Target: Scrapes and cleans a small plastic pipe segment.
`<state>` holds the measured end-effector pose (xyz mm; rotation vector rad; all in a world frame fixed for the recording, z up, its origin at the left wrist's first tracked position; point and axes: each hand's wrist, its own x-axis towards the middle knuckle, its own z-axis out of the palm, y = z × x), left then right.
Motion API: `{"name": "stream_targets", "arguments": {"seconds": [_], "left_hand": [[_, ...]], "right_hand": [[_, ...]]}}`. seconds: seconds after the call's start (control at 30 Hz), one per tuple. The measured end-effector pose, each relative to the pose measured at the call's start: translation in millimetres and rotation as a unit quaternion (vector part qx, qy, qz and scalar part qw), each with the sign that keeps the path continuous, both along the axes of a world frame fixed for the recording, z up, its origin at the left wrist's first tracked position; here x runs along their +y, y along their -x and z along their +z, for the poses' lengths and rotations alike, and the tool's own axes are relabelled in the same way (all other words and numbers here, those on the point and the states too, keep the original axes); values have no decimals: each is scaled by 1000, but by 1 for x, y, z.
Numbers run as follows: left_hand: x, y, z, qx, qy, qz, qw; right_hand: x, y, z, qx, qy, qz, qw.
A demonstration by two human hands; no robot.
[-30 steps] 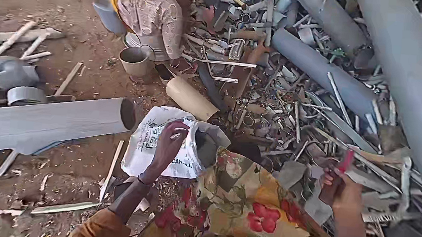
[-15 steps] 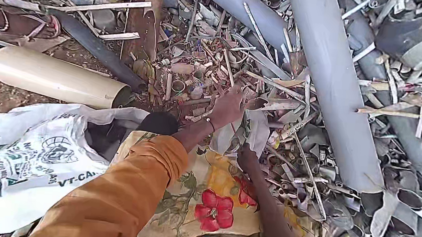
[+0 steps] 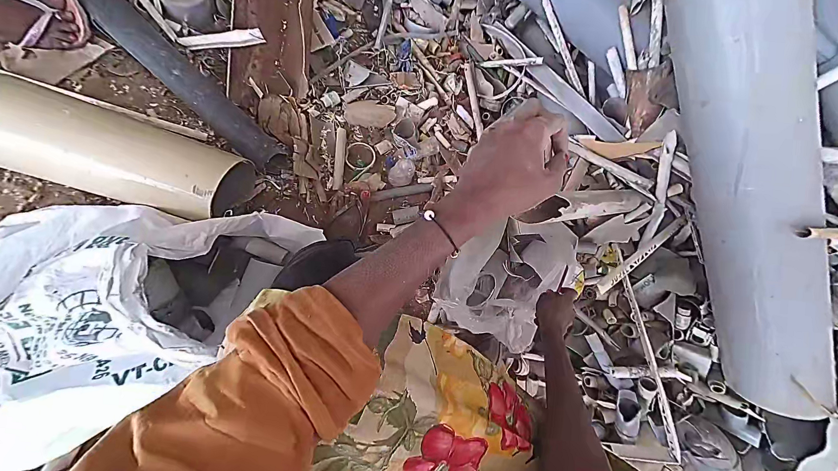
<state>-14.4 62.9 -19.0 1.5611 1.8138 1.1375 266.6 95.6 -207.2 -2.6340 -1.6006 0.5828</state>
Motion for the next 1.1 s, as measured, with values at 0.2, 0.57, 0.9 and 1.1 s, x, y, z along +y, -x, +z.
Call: {"name": "stream_targets", "arguments": {"seconds": [0.2, 0.57, 0.9, 1.1], "left_hand": [[4, 12, 0, -16, -15, 3, 1000], [9, -10, -8, -48, -153, 2, 987], [22, 8, -12, -88, -148, 68, 983], [15, -9, -9, -153, -130, 50, 978]], "right_hand": [[5, 0, -4, -54, 67, 78, 993], [41, 41, -58, -45, 123, 343, 930], [119, -4, -26, -67, 138, 280, 948], [82, -14, -32, -44, 232, 301, 924]]}}
